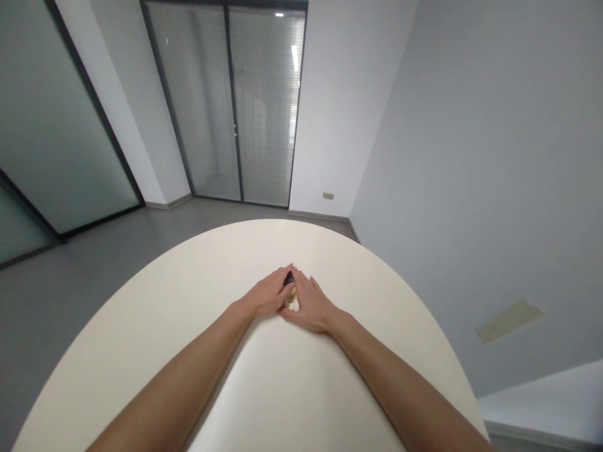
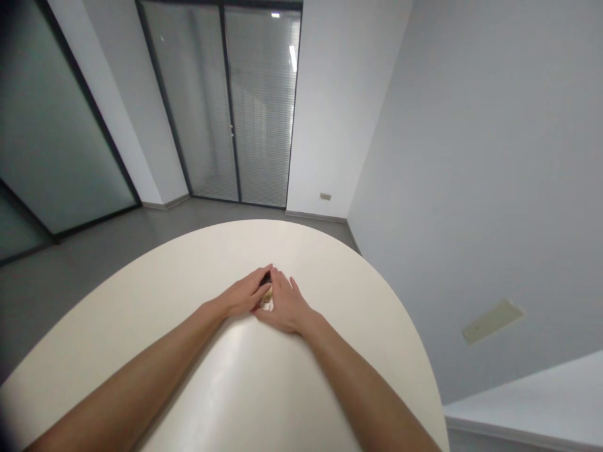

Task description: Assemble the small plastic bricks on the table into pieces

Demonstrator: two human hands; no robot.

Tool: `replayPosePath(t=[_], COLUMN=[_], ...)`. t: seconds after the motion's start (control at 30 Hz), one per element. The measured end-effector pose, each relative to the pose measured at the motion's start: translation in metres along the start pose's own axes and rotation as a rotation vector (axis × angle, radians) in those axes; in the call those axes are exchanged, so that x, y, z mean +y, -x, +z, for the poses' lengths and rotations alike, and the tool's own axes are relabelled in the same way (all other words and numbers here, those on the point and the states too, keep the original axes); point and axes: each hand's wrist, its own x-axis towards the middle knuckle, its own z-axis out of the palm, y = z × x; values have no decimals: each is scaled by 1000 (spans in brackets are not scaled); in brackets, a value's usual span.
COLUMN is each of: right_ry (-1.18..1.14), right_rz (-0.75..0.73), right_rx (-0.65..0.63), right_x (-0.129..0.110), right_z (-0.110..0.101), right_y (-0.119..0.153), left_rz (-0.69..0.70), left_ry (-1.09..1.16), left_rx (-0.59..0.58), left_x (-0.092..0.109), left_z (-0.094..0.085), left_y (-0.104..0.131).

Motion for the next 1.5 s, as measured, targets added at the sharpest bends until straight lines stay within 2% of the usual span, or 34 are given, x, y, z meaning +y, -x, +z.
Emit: replayPosePath(t=[0.07, 0.2, 0.3, 0.37, 0.43, 0.53, 0.63, 0.73, 0.8, 0.87, 1.0, 1.2, 1.37, 1.43, 1.5], right_ry=[-4, -27, -104, -176, -238, -323, -341, -260, -187, -112, -23, 13, -6, -16, -21], right_rz=[-17, -99, -197, -215, -257, -254, -208, -126, -161, -129, -54, 46, 64, 62, 35], right_rx=[-22, 26, 65, 54, -14, -35, -69, 27, 51, 98, 65, -65, -134, -120, -92], right_x=[0, -1, -4, -7, -9, -7, 2, 13, 19, 23, 19, -6, -26, -33, -40], right_z=[1, 1, -1, -4, -8, -14, -20, -25, -27, -27, -22, -8, 5, 10, 17], right_y=[-11, -32, -35, -28, -16, 7, 29, 46, 54, 59, 63, 53, 23, 8, -7], left_rz=[-45, -134, -240, -280, -266, -159, -163, -185, -213, -241, -217, -2, -172, -226, -309], left_ry=[21, 86, 156, 187, 156, -20, -196, -325, -382, -411, -396, -192, 5, 10, 18], left_rx=[54, 210, 277, 222, 113, -38, -115, -128, -82, -27, 54, 25, 128, 175, 171], left_x=[-1, -15, -24, -25, -19, -1, 20, 36, 42, 44, 35, 14, -2, -11, -19], left_z=[1, 1, -2, -5, -8, -8, -1, 12, 21, 26, 21, -3, -14, -18, -23], left_y=[1, -1, -5, -4, 2, 15, 24, 22, 18, 13, 11, 25, 44, 49, 53])
